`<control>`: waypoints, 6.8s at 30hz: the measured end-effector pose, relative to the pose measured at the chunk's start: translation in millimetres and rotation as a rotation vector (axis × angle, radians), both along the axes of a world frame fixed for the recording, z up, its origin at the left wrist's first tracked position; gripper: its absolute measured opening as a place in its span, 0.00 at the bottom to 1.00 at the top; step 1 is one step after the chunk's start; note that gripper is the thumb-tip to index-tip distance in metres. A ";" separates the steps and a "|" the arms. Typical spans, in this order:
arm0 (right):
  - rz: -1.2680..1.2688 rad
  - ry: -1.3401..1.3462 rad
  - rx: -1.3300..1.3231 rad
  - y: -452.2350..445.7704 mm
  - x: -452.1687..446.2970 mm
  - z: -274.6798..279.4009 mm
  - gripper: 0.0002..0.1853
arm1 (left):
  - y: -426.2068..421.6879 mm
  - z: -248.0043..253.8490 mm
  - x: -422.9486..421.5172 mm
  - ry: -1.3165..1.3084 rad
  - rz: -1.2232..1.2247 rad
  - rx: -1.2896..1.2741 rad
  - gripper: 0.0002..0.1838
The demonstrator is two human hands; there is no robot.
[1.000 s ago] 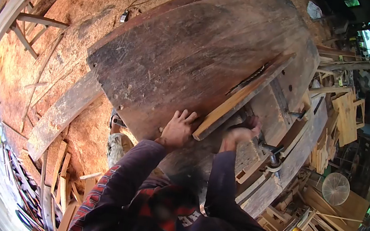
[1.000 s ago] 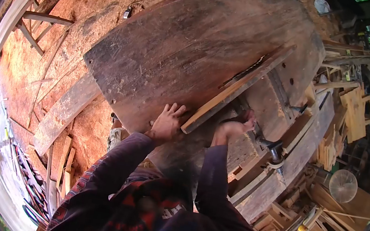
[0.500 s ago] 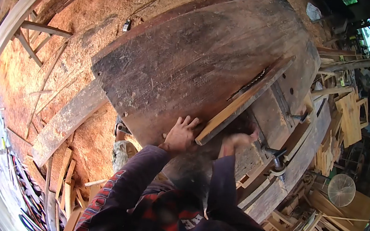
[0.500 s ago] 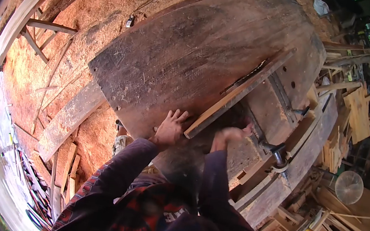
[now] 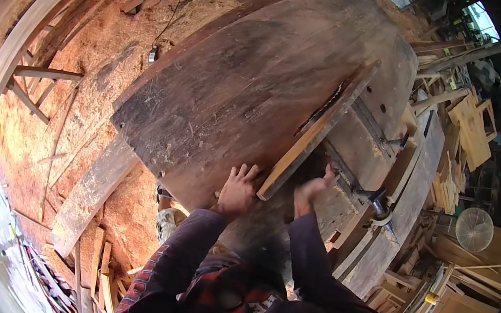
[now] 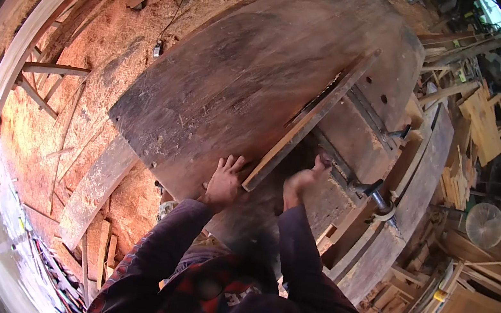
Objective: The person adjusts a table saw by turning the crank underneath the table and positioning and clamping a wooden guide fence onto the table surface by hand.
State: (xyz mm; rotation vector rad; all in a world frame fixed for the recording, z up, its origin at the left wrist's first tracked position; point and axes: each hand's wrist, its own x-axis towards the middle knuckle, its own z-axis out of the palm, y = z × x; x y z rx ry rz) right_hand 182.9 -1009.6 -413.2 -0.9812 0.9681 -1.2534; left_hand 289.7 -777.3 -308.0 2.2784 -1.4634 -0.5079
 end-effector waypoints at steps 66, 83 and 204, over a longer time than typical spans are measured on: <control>-0.262 0.037 -0.053 6.1 74.2 55.6 0.30 | -0.5 11.1 3.8 0.111 0.042 -0.032 0.46; 0.217 -0.372 0.201 68.8 67.2 94.9 0.30 | 3.0 0.8 3.0 0.000 0.008 -0.055 0.43; 0.159 -0.323 0.074 50.4 51.4 41.5 0.34 | 0.9 9.2 2.1 0.046 0.019 -0.032 0.44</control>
